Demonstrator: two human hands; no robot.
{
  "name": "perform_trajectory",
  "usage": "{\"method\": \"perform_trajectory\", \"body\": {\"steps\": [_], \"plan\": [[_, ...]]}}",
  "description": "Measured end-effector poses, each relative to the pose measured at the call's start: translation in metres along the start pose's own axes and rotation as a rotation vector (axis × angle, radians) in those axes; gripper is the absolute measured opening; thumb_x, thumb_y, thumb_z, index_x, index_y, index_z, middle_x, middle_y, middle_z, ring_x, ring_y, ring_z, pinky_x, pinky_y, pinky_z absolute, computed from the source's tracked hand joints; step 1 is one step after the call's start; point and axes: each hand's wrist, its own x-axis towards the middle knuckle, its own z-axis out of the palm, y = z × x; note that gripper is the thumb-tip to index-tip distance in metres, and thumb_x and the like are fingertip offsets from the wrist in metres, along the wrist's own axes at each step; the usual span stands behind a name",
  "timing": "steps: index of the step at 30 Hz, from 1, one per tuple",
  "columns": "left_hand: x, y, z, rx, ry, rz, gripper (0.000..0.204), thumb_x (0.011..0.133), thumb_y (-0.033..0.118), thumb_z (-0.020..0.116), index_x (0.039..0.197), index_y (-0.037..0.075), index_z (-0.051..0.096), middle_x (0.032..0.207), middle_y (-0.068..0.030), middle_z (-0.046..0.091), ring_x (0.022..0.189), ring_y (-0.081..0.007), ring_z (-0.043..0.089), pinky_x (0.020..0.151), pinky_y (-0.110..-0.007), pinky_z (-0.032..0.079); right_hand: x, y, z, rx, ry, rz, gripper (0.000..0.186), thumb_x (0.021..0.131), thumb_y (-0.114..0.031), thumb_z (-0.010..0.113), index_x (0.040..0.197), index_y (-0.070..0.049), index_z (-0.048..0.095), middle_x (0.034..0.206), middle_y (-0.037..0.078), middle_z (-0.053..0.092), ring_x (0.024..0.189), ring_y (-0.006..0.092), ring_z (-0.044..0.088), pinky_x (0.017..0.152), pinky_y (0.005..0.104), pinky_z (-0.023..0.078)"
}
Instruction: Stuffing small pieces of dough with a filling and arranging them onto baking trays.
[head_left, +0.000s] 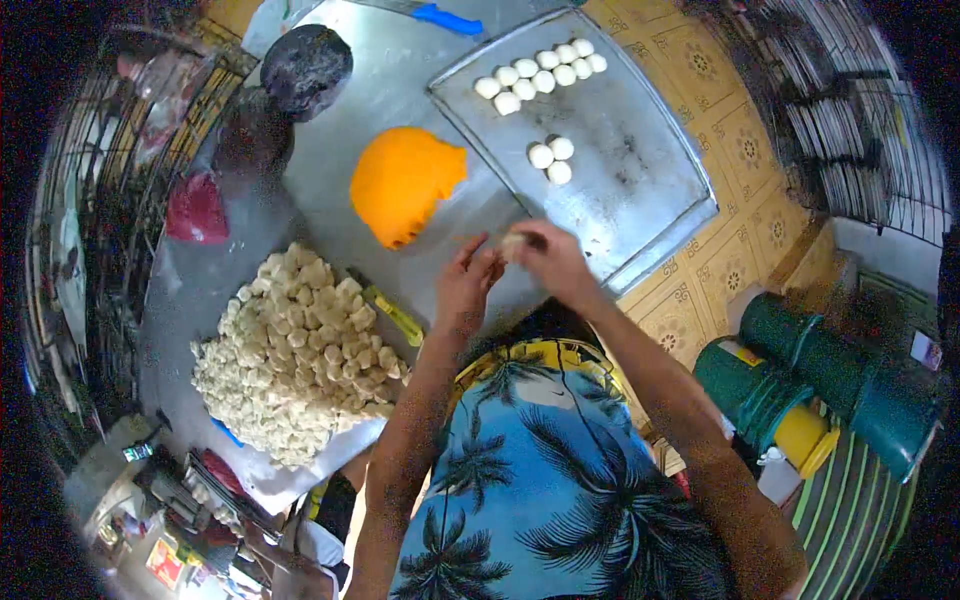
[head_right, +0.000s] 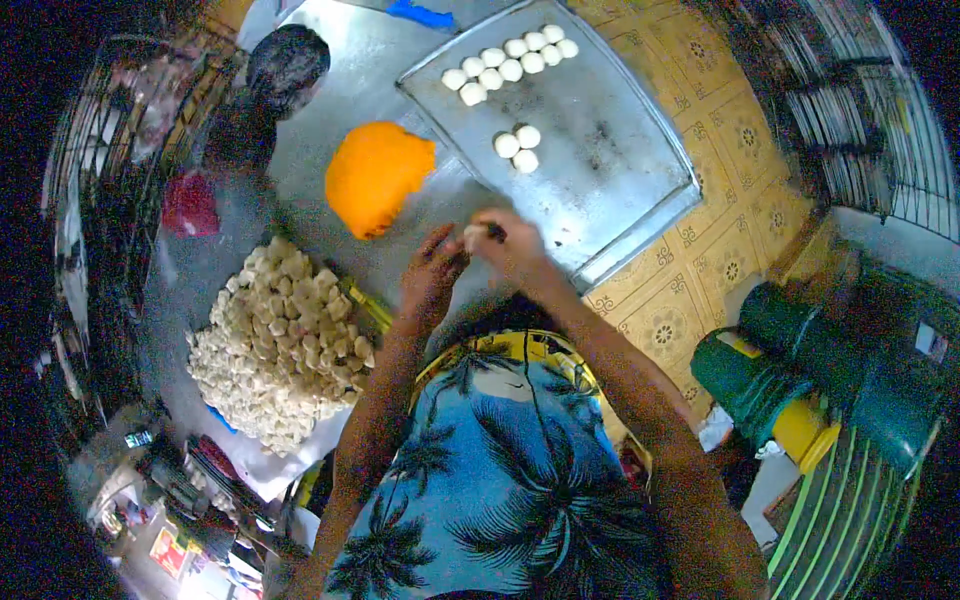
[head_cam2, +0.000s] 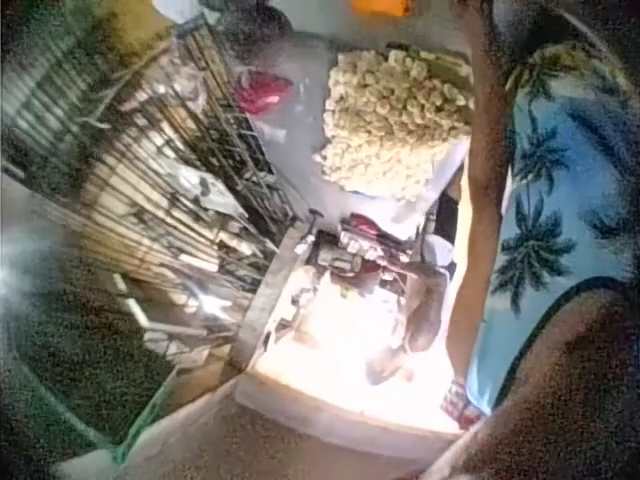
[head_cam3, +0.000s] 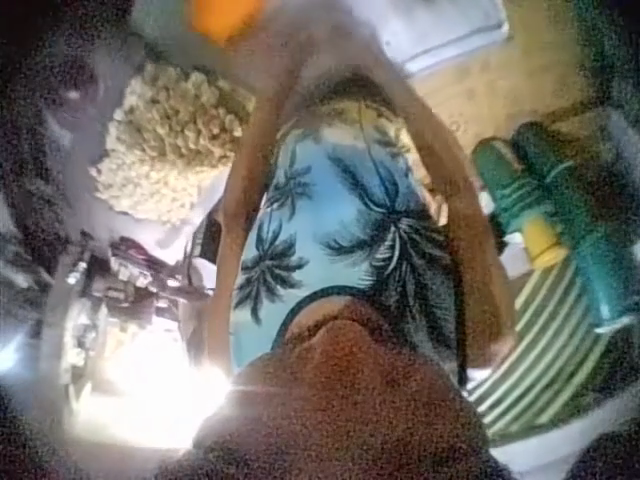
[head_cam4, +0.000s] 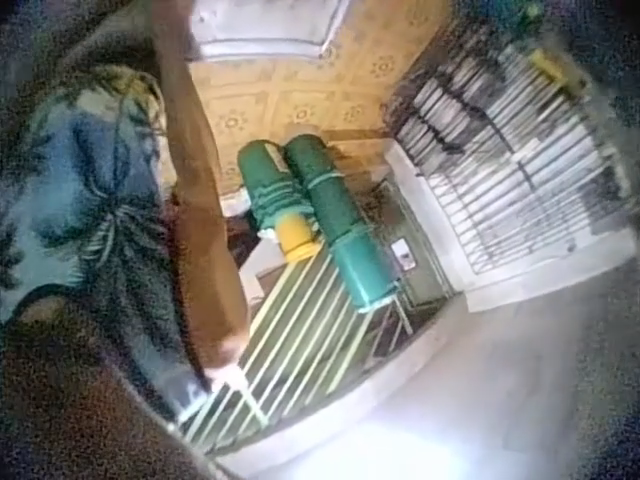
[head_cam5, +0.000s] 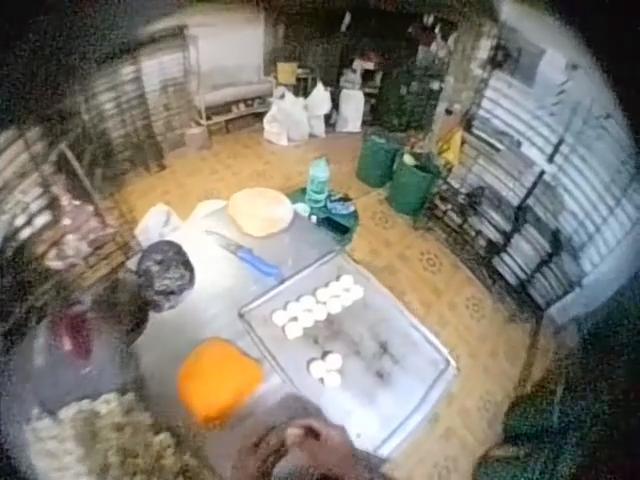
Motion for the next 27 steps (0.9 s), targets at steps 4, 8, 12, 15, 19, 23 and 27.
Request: {"method": "perform_trajectory", "body": {"steps": [4,8,12,15,19,23,27], "plan": [[0.009,0.005,0.012,0.319,0.043,0.159,0.047,0.101,0.023,0.064,0.140,-0.001,0.053,0.124,-0.0137,0.067,0.108,-0.0219,0.065,0.097,-0.035,0.052,0.050,-0.069,-0.081,-0.460,0.153,0.078,0.033,0.091,-0.018,0.069,0.118,0.000,0.071,0.095,0.015,0.072,0.082,0.0189,0.067,0.076,0.0336,0.053],[0.014,0.009,0.005,0.496,0.054,0.259,0.040,0.102,0.021,0.062,0.135,0.000,0.059,0.119,-0.0127,0.070,0.104,-0.0208,0.067,0.093,-0.034,0.054,0.094,-0.036,-0.113,-0.630,0.233,0.029,0.028,0.087,-0.016,0.069,0.108,0.002,0.072,0.089,0.017,0.073,0.081,0.0234,0.069,0.075,0.0346,0.053],[-0.004,0.007,-0.031,0.544,0.149,0.308,0.040,0.102,0.021,0.062,0.136,0.001,0.059,0.118,-0.0109,0.071,0.103,-0.0193,0.066,0.091,-0.034,0.054,0.103,-0.032,-0.087,-0.471,0.215,-0.065,0.024,0.085,-0.017,0.069,0.100,0.003,0.071,0.083,0.018,0.071,0.077,0.0248,0.068,0.073,0.0367,0.053],[-0.013,0.002,-0.061,0.596,0.144,0.347,0.035,0.102,0.021,0.061,0.131,0.002,0.063,0.115,-0.0087,0.071,0.101,-0.0164,0.066,0.088,-0.032,0.054,0.100,-0.023,-0.085,-0.611,0.288,-0.106,0.027,0.084,-0.018,0.069,0.102,0.003,0.071,0.083,0.024,0.068,0.076,0.0271,0.068,0.071,0.0404,0.052],[-0.040,0.051,-0.101,0.866,0.292,0.441,0.029,0.101,0.017,0.060,0.125,0.002,0.066,0.112,-0.0068,0.072,0.100,-0.0140,0.065,0.087,-0.030,0.053,0.077,-0.028,-0.086,-0.669,0.362,-0.187,0.032,0.096,-0.022,0.065,0.115,0.004,0.069,0.095,0.018,0.069,0.084,0.0245,0.065,0.077,0.0369,0.051],[-0.039,0.131,-0.152,1.247,0.649,0.838,0.027,0.096,0.021,0.063,0.116,0.004,0.069,0.098,-0.0102,0.074,0.083,-0.0214,0.067,0.076,-0.036,0.054,0.026,-0.035,-0.062,-0.534,0.380,-0.149,0.029,0.102,-0.021,0.060,0.115,0.003,0.067,0.098,0.010,0.064,0.090,0.0184,0.059,0.081,0.0326,0.049],[0.001,0.182,-0.224,1.445,0.666,0.856,0.027,0.085,0.020,0.069,0.106,0.003,0.068,0.100,-0.0234,0.067,0.091,-0.0426,0.066,0.078,-0.049,0.054,-0.001,-0.016,0.001,-0.464,0.085,-0.059,0.026,0.101,-0.019,0.062,0.114,0.002,0.068,0.098,0.009,0.066,0.085,0.0161,0.061,0.075,0.0305,0.051]]}}
